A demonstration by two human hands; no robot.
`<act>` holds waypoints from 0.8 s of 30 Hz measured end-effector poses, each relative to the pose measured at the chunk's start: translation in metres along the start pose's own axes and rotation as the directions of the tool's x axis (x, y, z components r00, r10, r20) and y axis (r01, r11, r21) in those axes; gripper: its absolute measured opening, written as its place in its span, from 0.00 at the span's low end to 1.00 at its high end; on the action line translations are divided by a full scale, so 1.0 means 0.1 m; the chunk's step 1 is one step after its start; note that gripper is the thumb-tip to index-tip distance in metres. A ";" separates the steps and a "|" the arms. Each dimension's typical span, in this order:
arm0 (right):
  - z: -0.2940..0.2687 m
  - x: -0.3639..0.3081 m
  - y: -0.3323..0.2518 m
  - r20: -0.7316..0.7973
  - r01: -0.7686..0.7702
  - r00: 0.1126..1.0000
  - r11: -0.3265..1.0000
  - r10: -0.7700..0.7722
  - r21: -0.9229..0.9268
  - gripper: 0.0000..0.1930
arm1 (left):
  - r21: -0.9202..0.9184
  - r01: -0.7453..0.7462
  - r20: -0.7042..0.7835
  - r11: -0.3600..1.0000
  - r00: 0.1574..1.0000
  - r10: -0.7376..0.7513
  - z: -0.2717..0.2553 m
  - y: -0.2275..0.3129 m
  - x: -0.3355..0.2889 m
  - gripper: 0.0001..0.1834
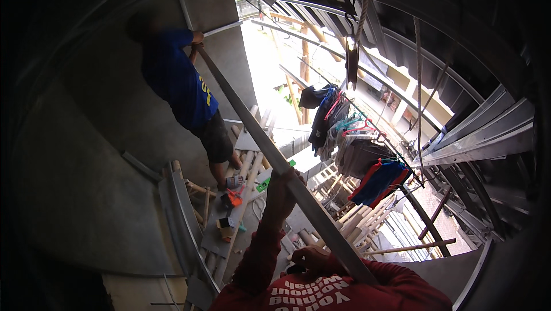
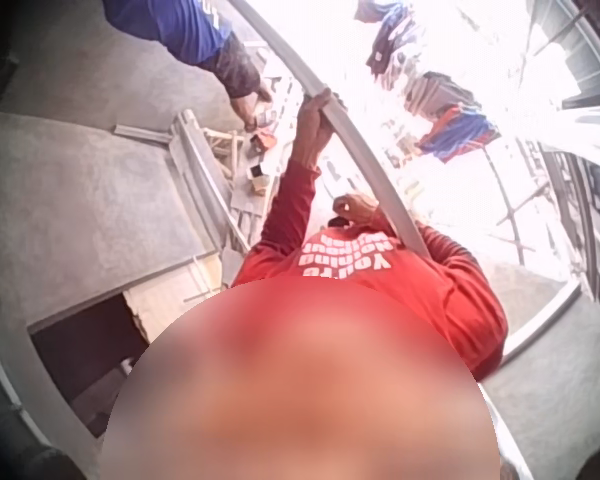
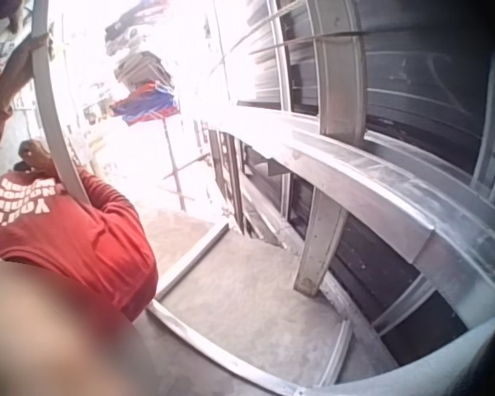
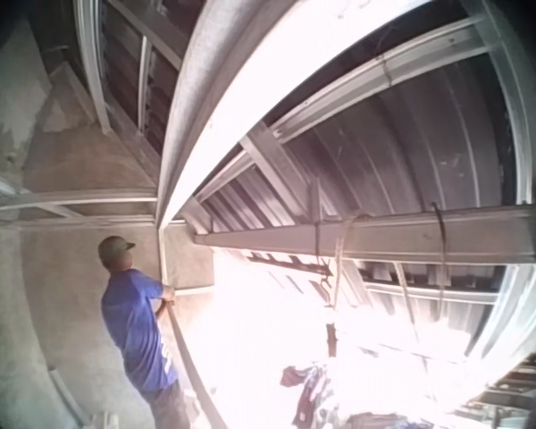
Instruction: The person uses a cordless drill to fasten metal frame pieces to a ceiling structure. They position the metal bars, align them, and drive screws into the joints while another worker assists by holding the frame.
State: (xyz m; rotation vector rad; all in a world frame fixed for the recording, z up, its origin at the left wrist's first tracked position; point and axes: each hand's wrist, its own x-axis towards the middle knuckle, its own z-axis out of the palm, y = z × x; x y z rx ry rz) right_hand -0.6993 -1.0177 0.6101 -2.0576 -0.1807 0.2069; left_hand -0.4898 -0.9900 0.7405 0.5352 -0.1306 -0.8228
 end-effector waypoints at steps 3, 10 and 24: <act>0.04 0.01 0.05 -0.006 -0.015 1.000 1.000 0.015 -0.017 0.10 | 0.015 -0.010 -0.006 1.000 1.000 0.010 0.00 -0.01 0.00 0.11; 0.12 0.04 0.23 0.000 -0.008 1.000 0.998 0.008 -0.070 0.09 | 0.025 -0.022 -0.003 0.999 1.000 0.022 -0.01 -0.01 0.00 0.12; 0.15 0.06 0.30 -0.008 -0.024 1.000 0.993 0.024 -0.112 0.07 | 0.041 -0.027 0.005 0.999 1.000 0.027 -0.03 -0.02 0.01 0.12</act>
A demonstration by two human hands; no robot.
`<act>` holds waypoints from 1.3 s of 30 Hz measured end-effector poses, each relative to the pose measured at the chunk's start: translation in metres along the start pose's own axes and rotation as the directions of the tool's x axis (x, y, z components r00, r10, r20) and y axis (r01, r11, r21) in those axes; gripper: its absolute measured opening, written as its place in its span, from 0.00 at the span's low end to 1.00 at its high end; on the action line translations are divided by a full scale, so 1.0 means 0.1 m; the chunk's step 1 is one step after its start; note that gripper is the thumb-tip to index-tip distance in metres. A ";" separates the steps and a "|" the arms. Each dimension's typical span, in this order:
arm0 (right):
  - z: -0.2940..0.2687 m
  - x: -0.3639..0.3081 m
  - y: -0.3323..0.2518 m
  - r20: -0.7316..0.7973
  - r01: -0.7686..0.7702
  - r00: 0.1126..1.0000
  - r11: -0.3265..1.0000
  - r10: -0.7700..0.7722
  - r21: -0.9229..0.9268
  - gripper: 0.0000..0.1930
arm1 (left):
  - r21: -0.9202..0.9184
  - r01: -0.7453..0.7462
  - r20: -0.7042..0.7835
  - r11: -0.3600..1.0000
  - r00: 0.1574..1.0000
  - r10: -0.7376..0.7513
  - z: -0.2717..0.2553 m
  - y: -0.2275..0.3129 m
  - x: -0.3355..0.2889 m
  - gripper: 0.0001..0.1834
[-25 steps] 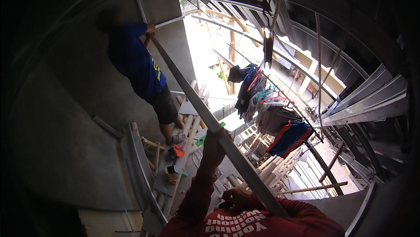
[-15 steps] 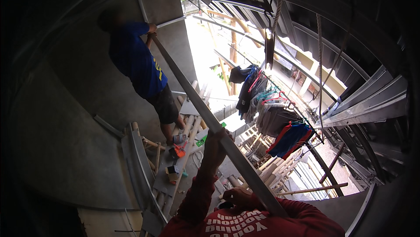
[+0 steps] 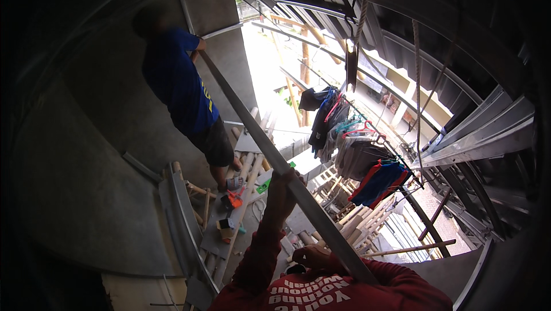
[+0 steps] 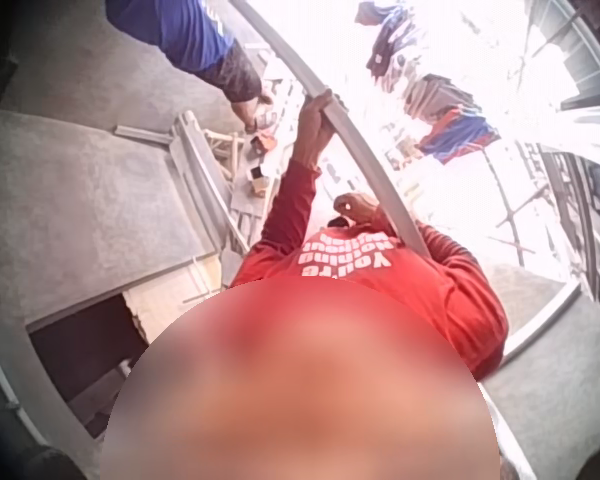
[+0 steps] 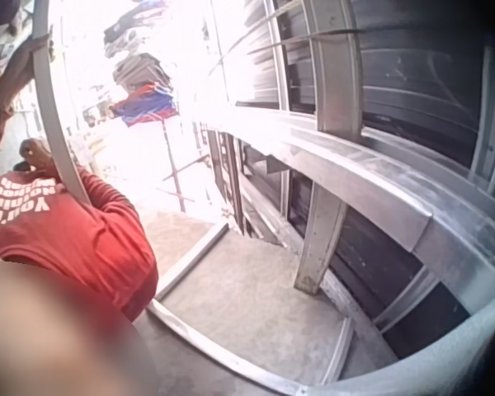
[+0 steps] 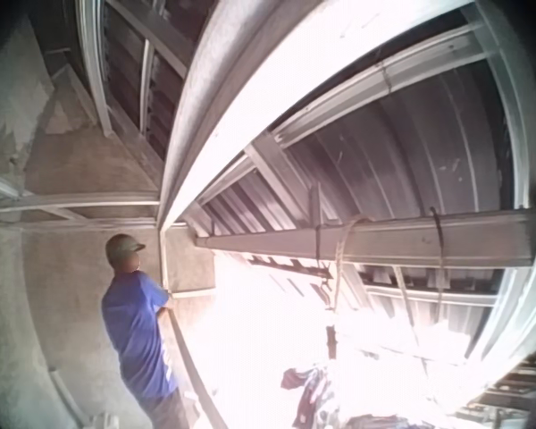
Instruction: The person uses a cordless drill to fasten metal frame pieces to a ceiling structure. They position the metal bars, align them, and drive screws into the joints while another worker assists by holding the frame.
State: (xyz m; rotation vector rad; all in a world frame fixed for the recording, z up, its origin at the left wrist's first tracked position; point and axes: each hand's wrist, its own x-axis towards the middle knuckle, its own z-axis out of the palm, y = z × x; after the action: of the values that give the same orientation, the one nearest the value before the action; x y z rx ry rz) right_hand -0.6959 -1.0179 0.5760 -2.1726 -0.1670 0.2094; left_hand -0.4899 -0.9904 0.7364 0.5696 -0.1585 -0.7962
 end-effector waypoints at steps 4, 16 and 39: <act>-0.02 -0.02 0.01 -0.050 0.009 0.999 1.000 -0.009 0.005 0.08 | -0.008 0.002 0.001 1.000 1.000 -0.002 -0.01 0.00 0.00 0.12; -0.78 -0.24 -0.10 -0.290 -0.041 0.955 0.995 0.066 0.093 0.06 | 0.013 0.000 -0.055 1.000 0.998 0.001 -0.01 -0.02 -0.01 0.11; -3.34 -2.09 -2.66 -0.277 -0.803 -0.240 0.351 -0.930 -0.482 0.21 | 0.075 -0.030 -0.021 0.997 0.999 0.031 -0.06 -0.04 -0.03 0.09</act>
State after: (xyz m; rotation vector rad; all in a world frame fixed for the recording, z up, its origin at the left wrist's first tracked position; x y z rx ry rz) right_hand -0.8399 -1.1737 1.0009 -2.1612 0.7328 -2.9954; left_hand -0.4924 -0.9882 0.7291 0.6452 -0.1773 -0.7567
